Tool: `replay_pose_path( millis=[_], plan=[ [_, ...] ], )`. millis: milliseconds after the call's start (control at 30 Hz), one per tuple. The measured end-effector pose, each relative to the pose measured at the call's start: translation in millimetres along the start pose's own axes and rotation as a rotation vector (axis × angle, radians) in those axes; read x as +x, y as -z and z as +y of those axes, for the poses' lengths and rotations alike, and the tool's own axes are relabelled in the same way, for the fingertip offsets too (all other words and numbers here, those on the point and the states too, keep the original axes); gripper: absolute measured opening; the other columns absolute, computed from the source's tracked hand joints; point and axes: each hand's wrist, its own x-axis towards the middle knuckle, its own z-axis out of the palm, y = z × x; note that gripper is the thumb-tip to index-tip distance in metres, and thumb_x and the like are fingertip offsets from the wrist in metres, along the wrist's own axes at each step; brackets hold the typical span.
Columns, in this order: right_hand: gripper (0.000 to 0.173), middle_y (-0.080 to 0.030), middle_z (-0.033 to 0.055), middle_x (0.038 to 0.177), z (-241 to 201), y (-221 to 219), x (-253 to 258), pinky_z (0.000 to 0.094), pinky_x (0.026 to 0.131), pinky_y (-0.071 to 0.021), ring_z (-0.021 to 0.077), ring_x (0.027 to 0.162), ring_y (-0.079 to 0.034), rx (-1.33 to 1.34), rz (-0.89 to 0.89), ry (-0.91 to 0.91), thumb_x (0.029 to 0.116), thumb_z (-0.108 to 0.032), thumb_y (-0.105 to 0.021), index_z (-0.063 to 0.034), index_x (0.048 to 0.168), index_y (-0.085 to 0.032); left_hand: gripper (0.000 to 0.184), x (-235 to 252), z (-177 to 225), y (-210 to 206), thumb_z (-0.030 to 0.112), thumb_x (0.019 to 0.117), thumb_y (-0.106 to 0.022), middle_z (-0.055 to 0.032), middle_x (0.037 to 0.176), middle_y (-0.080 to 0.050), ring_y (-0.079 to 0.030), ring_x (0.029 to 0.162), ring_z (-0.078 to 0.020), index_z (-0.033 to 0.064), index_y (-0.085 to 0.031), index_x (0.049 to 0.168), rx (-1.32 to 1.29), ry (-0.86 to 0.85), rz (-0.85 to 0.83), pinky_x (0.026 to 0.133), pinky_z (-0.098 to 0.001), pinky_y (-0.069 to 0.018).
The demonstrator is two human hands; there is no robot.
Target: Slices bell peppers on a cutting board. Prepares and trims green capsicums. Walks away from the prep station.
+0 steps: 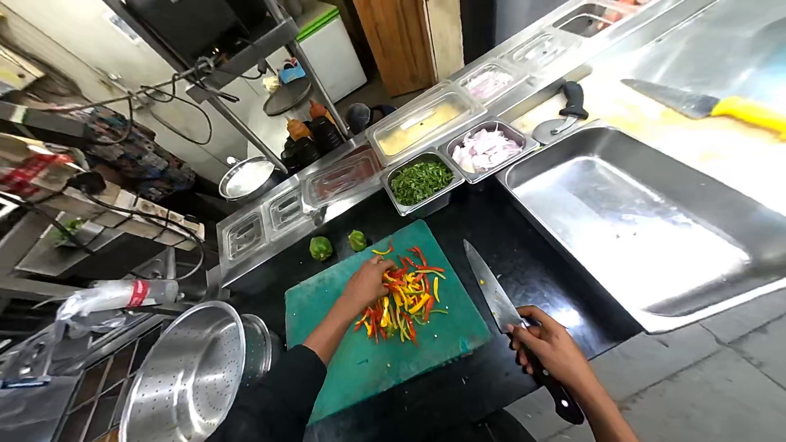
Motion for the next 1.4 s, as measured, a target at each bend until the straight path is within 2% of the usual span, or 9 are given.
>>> replay_pose_path(
  millis=[233,367,500,633,767,1033,1133,1267,1400],
  plan=[
    [0.028,-0.068,0.0083,0.067,1.0,4.2,1.4,0.0313,0.042,-0.0557,0.0184,0.047,-0.065,-0.007,-0.032,0.001,0.0978,-0.014,-0.066,-0.0074,0.124,-0.057,0.057,-42.0,4.4,27.4,0.025,0.0899,-0.08,-0.0128,0.134,-0.062,-0.062,0.121,-0.0285,0.0202,-0.06,0.143,-0.231,0.036,0.051,0.104,-0.0503,-0.0502],
    [0.029,-0.068,0.0083,0.067,2.1,4.0,3.0,0.032,0.041,-0.0553,0.0186,0.046,-0.064,-0.006,-0.034,0.006,0.0972,-0.013,-0.065,-0.0074,0.124,-0.057,0.056,-51.9,-7.0,25.4,0.02,0.0971,-0.072,-0.0084,0.121,-0.07,-0.072,0.088,-0.0198,0.0188,-0.051,0.149,-0.572,0.05,0.049,0.077,-0.0389,-0.0612],
    [0.029,-0.068,0.0085,0.067,3.5,5.1,1.7,0.0322,0.041,-0.0553,0.0188,0.047,-0.064,-0.01,-0.027,0.012,0.0964,-0.013,-0.065,-0.0078,0.124,-0.057,0.043,-60.3,-19.6,11.0,0.012,0.1007,-0.065,-0.0076,0.116,-0.071,-0.072,0.083,-0.0152,0.0123,-0.057,0.142,-0.733,0.041,0.031,0.074,-0.0323,-0.0613],
    [0.03,-0.067,0.0073,0.066,5.0,5.6,2.9,0.0326,0.041,-0.0554,0.0185,0.047,-0.064,-0.008,-0.033,0.012,0.095,-0.014,-0.065,-0.0082,0.123,-0.057,0.076,-68.7,-35.0,-43.1,0.042,0.0855,-0.08,-0.0176,0.143,-0.052,-0.056,0.119,-0.0324,0.0157,-0.05,0.15,-0.535,0.172,0.295,0.095,-0.0453,-0.051],
    [0.033,-0.067,0.0077,0.068,4.6,6.4,3.7,0.0338,0.041,-0.0555,0.0195,0.047,-0.064,-0.025,-0.039,0.003,0.0952,-0.015,-0.065,-0.0078,0.126,-0.056,0.111,-69.4,-21.1,-142.1,0.06,0.075,-0.079,-0.0297,0.161,-0.028,-0.031,0.147,-0.0487,-0.0025,-0.035,0.155,-0.583,0.154,0.749,0.116,-0.061,-0.0342],
    [0.031,-0.067,0.0067,0.067,1.8,3.9,2.3,0.0329,0.041,-0.0553,0.0187,0.047,-0.064,-0.045,-0.025,0.005,0.0943,-0.015,-0.065,-0.0083,0.123,-0.056,0.083,-18.9,32.1,-125.8,0.04,0.095,-0.063,-0.0291,0.16,-0.031,-0.035,0.148,-0.0379,-0.0046,-0.03,0.156,-0.916,0.085,0.827,0.119,-0.0493,-0.0356],
    [0.031,-0.067,0.0065,0.067,-0.6,4.3,0.9,0.0327,0.043,-0.0564,0.0182,0.048,-0.065,-0.058,-0.04,-0.003,0.0955,-0.015,-0.065,-0.0088,0.125,-0.056,0.065,-19.6,4.3,-113.7,0.04,0.1011,-0.051,-0.0279,0.149,-0.047,-0.046,0.139,-0.0387,-0.0043,-0.044,0.148,-0.92,0.118,0.925,0.114,-0.0526,-0.0403],
    [0.029,-0.068,0.007,0.068,0.2,1.0,0.0,0.0324,0.043,-0.0561,0.0179,0.047,-0.064,-0.06,-0.023,-0.006,0.0966,-0.015,-0.065,-0.0087,0.123,-0.057,0.057,-8.8,-44.0,-98.4,0.037,0.1092,-0.04,-0.0262,0.157,-0.039,-0.04,0.145,-0.0411,-0.0006,-0.043,0.152,-0.895,0.305,0.876,0.118,-0.0555,-0.034],
    [0.028,-0.068,0.0075,0.067,0.5,2.9,2.1,0.0332,0.042,-0.0561,0.0189,0.047,-0.065,-0.064,-0.023,-0.002,0.0962,-0.015,-0.065,-0.0089,0.123,-0.057,0.056,10.7,-36.7,-101.0,0.034,0.1076,-0.036,-0.0204,0.149,-0.053,-0.051,0.139,-0.0287,-0.0028,-0.049,0.147,-0.952,-0.055,0.689,0.116,-0.0455,-0.0407]
  ],
)
